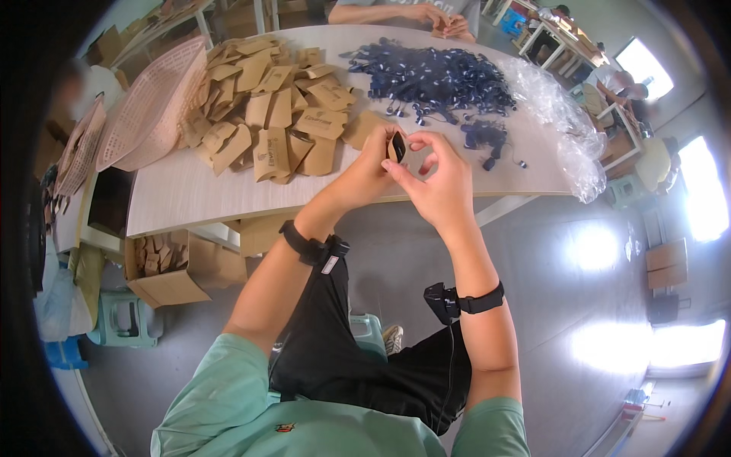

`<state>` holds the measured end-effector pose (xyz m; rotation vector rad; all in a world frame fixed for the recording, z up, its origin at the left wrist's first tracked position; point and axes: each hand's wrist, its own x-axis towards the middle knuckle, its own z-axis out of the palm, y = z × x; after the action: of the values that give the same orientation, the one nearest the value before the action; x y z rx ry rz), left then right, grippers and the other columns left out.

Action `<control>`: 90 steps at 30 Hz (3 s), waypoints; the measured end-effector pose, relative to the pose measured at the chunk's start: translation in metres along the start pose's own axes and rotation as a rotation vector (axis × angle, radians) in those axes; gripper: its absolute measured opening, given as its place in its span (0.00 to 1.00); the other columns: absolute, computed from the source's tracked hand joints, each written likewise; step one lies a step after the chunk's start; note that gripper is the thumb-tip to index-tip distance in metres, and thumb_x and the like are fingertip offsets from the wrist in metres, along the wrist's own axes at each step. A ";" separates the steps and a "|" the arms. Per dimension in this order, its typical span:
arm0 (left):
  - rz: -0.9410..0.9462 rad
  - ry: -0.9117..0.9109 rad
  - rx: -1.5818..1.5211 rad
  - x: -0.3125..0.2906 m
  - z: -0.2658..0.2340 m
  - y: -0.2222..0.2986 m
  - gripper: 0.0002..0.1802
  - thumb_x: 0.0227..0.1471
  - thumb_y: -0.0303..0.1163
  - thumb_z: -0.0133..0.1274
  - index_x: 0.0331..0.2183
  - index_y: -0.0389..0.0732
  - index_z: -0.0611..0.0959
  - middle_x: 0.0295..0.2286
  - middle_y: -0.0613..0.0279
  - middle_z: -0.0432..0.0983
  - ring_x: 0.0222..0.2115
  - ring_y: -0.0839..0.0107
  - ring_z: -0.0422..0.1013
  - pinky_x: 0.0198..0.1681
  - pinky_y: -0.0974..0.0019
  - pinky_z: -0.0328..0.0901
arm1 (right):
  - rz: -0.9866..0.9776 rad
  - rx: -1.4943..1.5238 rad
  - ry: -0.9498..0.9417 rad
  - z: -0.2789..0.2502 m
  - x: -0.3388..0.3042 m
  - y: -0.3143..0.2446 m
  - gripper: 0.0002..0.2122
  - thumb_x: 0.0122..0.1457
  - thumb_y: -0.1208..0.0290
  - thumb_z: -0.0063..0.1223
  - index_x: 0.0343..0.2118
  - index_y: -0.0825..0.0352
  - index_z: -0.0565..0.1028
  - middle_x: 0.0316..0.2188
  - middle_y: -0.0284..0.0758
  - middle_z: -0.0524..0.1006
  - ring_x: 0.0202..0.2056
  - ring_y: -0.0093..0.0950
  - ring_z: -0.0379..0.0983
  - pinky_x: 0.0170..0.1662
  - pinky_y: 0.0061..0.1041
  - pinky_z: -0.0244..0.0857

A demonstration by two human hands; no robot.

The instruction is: Insert a blue ribbon item into a brown paper envelope.

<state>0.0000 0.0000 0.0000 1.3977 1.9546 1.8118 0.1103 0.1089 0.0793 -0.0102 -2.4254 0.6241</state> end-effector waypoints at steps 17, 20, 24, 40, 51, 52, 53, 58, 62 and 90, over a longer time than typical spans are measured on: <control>-0.028 0.024 -0.189 0.000 -0.007 0.014 0.19 0.59 0.21 0.50 0.46 0.37 0.59 0.33 0.56 0.69 0.34 0.75 0.69 0.37 0.70 0.65 | 0.098 0.310 -0.114 0.006 0.010 0.021 0.09 0.58 0.73 0.57 0.41 0.66 0.78 0.39 0.32 0.80 0.31 0.22 0.75 0.33 0.19 0.67; -0.011 0.023 -0.215 0.000 -0.006 0.020 0.18 0.59 0.20 0.48 0.46 0.37 0.58 0.34 0.55 0.68 0.35 0.75 0.69 0.39 0.70 0.65 | 0.161 0.389 -0.095 0.010 0.010 0.022 0.08 0.58 0.72 0.57 0.39 0.67 0.79 0.37 0.32 0.81 0.26 0.22 0.75 0.29 0.19 0.66; 0.010 0.007 -0.250 0.000 -0.006 0.009 0.19 0.60 0.20 0.45 0.50 0.37 0.58 0.32 0.57 0.71 0.33 0.75 0.71 0.38 0.70 0.67 | 0.434 0.664 -0.113 0.016 0.008 0.007 0.09 0.59 0.71 0.57 0.41 0.69 0.77 0.34 0.34 0.80 0.22 0.22 0.75 0.22 0.18 0.63; -0.208 0.041 -0.554 0.000 -0.010 0.026 0.24 0.63 0.30 0.38 0.58 0.41 0.53 0.46 0.51 0.69 0.47 0.69 0.67 0.50 0.66 0.63 | 0.714 1.138 0.015 0.034 0.009 0.001 0.07 0.60 0.71 0.52 0.40 0.66 0.71 0.31 0.35 0.78 0.23 0.27 0.79 0.14 0.18 0.58; -0.296 0.122 -0.591 0.002 -0.003 0.041 0.24 0.56 0.28 0.34 0.52 0.36 0.73 0.42 0.52 0.75 0.43 0.66 0.73 0.46 0.65 0.69 | 0.582 1.100 0.143 0.054 -0.001 0.000 0.12 0.61 0.73 0.41 0.40 0.72 0.76 0.33 0.38 0.79 0.25 0.30 0.80 0.22 0.25 0.72; -0.317 0.125 -0.620 0.002 -0.003 0.043 0.23 0.55 0.27 0.34 0.50 0.35 0.74 0.42 0.53 0.75 0.43 0.67 0.73 0.46 0.65 0.69 | 0.593 1.096 0.170 0.055 -0.001 0.000 0.12 0.61 0.74 0.40 0.39 0.72 0.77 0.33 0.38 0.79 0.25 0.29 0.79 0.24 0.25 0.73; -0.338 0.128 -0.648 0.002 -0.003 0.044 0.23 0.54 0.27 0.34 0.48 0.34 0.75 0.42 0.54 0.75 0.42 0.68 0.73 0.45 0.66 0.69 | 0.604 1.093 0.197 0.057 -0.001 0.000 0.12 0.60 0.75 0.39 0.37 0.73 0.77 0.33 0.38 0.79 0.25 0.29 0.79 0.26 0.25 0.74; -0.323 0.119 -0.609 0.003 -0.004 0.045 0.21 0.54 0.27 0.35 0.45 0.34 0.78 0.41 0.57 0.76 0.41 0.69 0.72 0.46 0.66 0.68 | 0.575 1.167 0.211 0.059 -0.002 0.002 0.13 0.59 0.76 0.38 0.36 0.74 0.78 0.33 0.38 0.79 0.26 0.30 0.79 0.28 0.24 0.75; -0.289 0.110 -0.533 0.004 -0.004 0.042 0.21 0.55 0.27 0.35 0.46 0.35 0.77 0.41 0.58 0.76 0.42 0.69 0.72 0.47 0.66 0.67 | 0.582 1.194 0.213 0.059 -0.001 0.004 0.14 0.59 0.76 0.38 0.36 0.75 0.78 0.35 0.40 0.78 0.29 0.32 0.79 0.28 0.25 0.76; -0.094 -0.039 0.248 -0.110 -0.011 0.139 0.26 0.49 0.21 0.53 0.52 0.38 0.70 0.35 0.46 0.77 0.32 0.48 0.75 0.33 0.57 0.70 | 0.017 0.451 0.044 -0.025 -0.070 -0.083 0.08 0.40 0.85 0.59 0.24 0.67 0.75 0.27 0.27 0.67 0.22 0.13 0.57 0.23 0.14 0.48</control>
<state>0.1270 -0.1030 0.0676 1.3670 2.2456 1.5332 0.1930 0.0350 0.0924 0.1403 -2.1938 1.1512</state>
